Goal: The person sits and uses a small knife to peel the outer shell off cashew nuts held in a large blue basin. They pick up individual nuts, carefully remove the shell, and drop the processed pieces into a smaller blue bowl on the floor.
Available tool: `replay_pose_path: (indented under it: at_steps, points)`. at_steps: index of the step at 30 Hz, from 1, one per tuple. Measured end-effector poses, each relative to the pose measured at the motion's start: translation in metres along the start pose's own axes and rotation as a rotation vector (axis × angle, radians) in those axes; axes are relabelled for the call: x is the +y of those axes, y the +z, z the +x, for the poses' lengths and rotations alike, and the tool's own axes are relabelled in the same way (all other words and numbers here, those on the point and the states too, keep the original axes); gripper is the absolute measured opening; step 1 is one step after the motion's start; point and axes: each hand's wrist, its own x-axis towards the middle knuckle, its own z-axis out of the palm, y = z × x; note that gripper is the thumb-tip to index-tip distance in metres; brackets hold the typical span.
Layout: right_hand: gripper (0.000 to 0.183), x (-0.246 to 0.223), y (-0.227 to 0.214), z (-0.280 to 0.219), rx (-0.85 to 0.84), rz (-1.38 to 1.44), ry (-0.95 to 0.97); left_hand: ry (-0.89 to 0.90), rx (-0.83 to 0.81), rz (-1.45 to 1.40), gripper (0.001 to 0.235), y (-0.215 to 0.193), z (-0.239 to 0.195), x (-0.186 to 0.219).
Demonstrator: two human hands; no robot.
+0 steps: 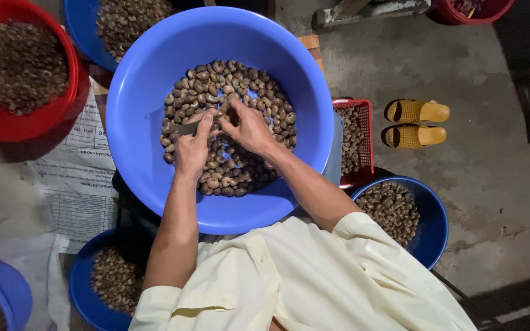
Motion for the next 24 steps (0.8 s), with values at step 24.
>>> replay_pose_path:
  at_steps: [24]
  points:
    - [0.022,-0.009,0.002,-0.005,0.043,0.020,-0.093,0.085,0.061,-0.091,0.031,0.000,0.003,-0.011]
